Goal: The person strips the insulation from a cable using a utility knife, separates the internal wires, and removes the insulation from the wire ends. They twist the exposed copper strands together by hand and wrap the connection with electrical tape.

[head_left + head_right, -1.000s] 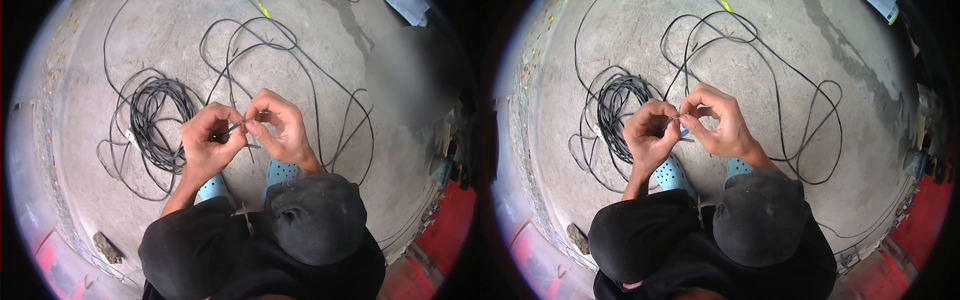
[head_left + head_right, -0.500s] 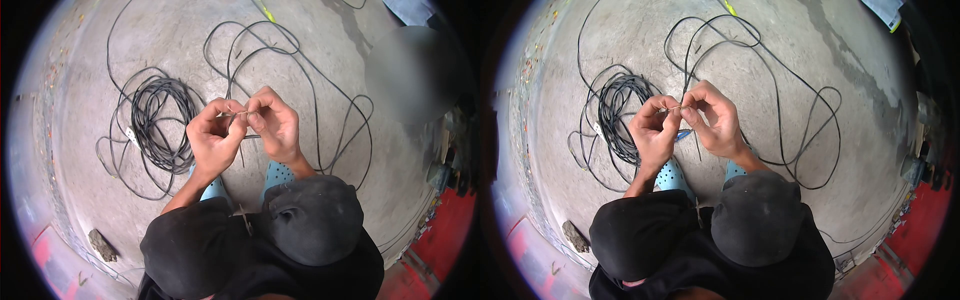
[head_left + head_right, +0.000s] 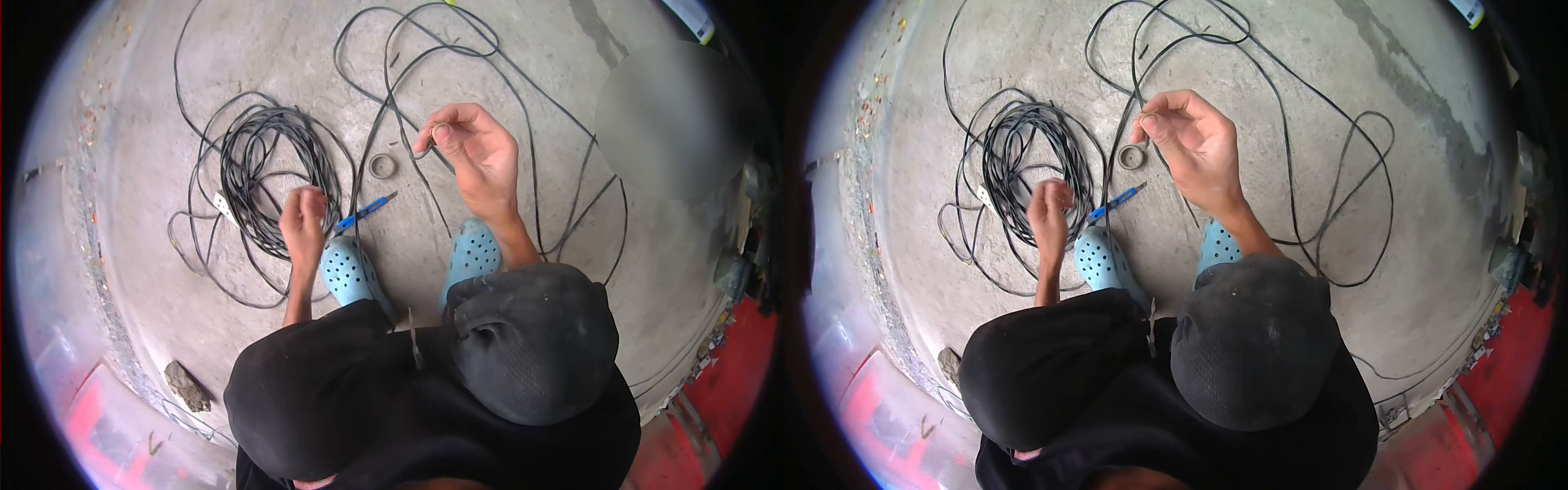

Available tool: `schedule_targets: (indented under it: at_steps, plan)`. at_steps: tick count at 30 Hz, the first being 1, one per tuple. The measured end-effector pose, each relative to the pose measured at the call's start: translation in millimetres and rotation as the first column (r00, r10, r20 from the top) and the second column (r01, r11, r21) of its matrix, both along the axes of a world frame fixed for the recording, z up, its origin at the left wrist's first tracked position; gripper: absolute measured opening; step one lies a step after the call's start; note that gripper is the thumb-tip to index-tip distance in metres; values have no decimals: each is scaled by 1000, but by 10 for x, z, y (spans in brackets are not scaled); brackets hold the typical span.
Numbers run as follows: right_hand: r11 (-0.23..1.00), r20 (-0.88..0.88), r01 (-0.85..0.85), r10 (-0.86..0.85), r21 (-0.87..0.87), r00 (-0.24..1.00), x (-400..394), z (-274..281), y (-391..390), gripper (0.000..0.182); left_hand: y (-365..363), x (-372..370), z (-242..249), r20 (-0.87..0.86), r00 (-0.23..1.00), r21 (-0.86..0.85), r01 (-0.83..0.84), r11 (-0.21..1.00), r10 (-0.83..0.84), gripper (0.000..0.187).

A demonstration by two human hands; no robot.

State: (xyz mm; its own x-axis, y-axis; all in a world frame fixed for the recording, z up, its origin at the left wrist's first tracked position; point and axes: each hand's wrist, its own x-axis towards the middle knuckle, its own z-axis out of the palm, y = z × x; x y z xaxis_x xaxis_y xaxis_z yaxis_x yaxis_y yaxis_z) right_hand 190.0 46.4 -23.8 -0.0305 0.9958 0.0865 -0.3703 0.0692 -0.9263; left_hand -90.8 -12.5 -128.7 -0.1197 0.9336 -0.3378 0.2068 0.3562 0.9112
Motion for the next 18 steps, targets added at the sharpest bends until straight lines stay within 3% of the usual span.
schedule_targets:
  at_steps: [2, 4, 11, 14, 17, 18]
  plan:
    - [1000, -18, 15, -16, -22, 1000, -44, -59, 19, 18, -279, 226, -255, -245, 920, -54, 301, 952, -305, 24]
    - [998, -23, 33, -34, -53, 999, -74, -96, -29, 18, -327, 404, -370, -663, 682, 142, 520, 842, -309, 27]
    - [995, 25, 97, -96, -37, 995, -10, -50, -53, 16, -209, 568, -459, -789, 478, -13, 614, 789, -385, 23]
    - [994, 15, 105, -104, -24, 994, 2, -54, -81, 15, -139, 590, -360, -737, 537, 41, 641, 766, -410, 17]
    - [994, 14, 107, -107, -9, 994, -3, -63, -76, 14, -24, 614, -94, -567, 737, 218, 565, 796, -368, 14]
    - [995, 14, 100, -100, -3, 995, -11, -63, -71, 14, -23, 623, -36, -347, 887, 359, 425, 831, -304, 13]
